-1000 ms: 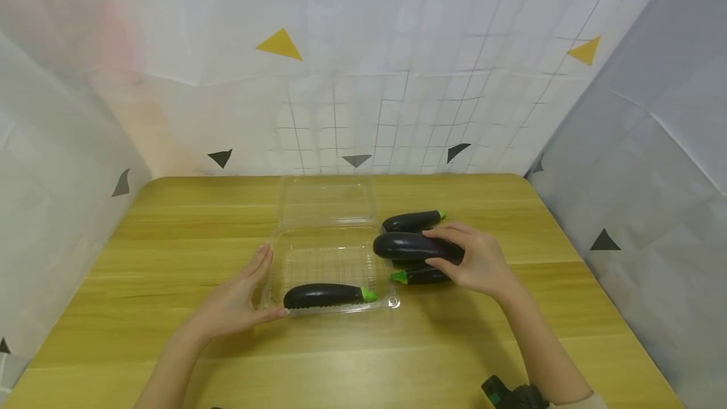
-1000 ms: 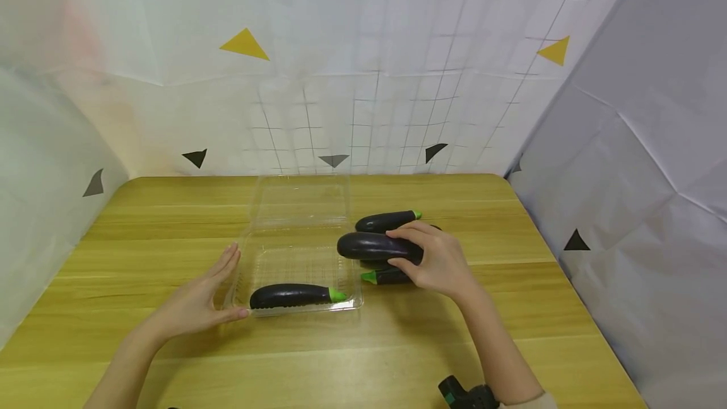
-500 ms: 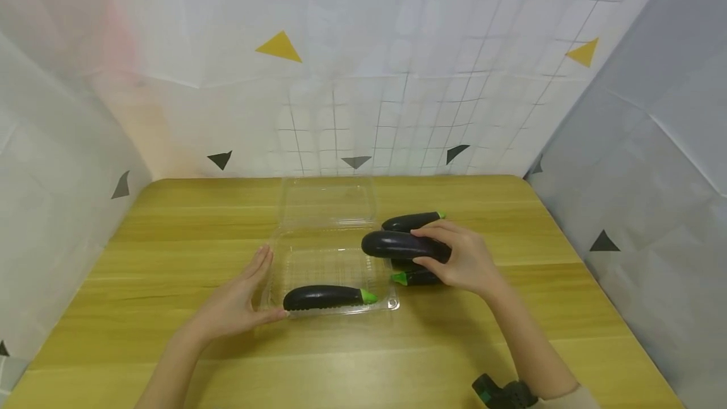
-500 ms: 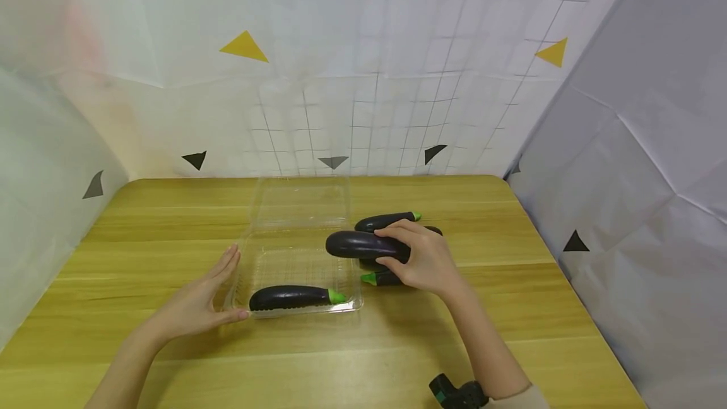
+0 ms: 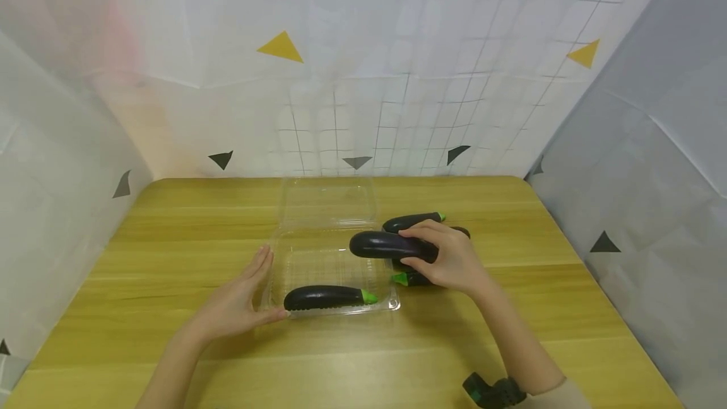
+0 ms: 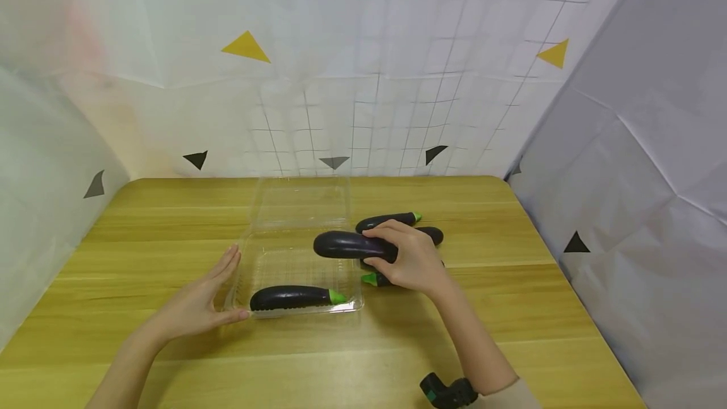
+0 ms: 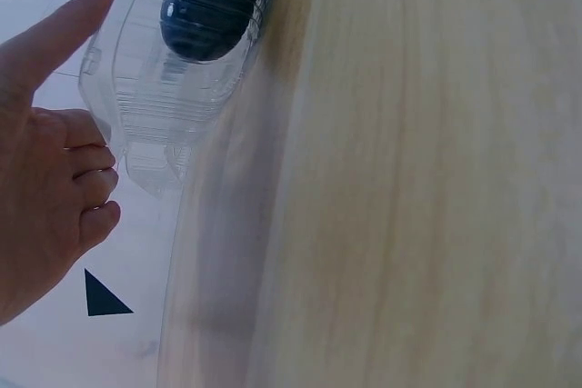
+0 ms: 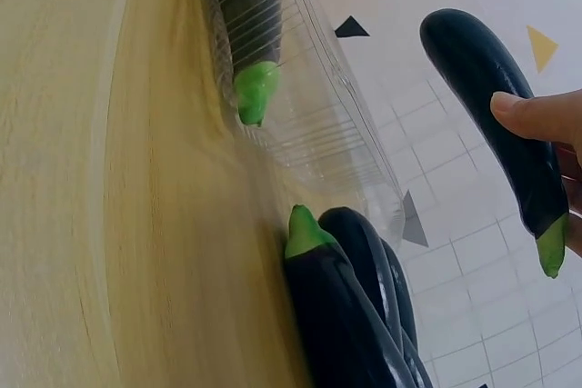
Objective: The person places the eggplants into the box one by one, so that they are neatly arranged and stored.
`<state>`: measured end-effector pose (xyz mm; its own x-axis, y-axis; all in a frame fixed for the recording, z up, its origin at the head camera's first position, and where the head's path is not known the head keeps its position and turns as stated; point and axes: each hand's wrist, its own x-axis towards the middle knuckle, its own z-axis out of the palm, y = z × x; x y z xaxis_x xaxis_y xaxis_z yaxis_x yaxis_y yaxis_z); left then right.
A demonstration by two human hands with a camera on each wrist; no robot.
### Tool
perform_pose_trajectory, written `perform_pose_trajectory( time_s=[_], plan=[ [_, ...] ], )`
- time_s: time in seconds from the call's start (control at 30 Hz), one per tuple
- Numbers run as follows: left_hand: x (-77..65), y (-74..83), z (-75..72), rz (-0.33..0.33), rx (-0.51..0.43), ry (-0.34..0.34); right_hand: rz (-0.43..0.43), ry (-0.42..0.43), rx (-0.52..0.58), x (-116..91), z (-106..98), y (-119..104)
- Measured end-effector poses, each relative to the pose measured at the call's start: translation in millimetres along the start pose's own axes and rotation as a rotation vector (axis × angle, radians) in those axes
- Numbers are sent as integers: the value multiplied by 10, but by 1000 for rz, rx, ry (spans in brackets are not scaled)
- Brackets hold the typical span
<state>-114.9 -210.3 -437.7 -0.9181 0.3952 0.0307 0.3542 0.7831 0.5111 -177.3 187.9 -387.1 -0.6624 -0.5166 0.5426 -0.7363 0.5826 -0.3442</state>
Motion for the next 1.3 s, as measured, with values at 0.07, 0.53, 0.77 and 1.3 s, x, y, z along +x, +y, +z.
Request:
perform_pose_trajectory(
  time_s=[0.07,0.53,0.77,1.3],
  plan=[
    [0,1,-2,-1,1,0,1,-4,-1,9,16,-3],
    [5,-8,-1,-3,6,1,21,-28,48,83,145,-63],
    [5,-1,-3,-5,6,-1,12,-23,70,103,203,-72],
    [6,1,2,-11,12,-4,23,-40,94,155,304,-121]
  ],
)
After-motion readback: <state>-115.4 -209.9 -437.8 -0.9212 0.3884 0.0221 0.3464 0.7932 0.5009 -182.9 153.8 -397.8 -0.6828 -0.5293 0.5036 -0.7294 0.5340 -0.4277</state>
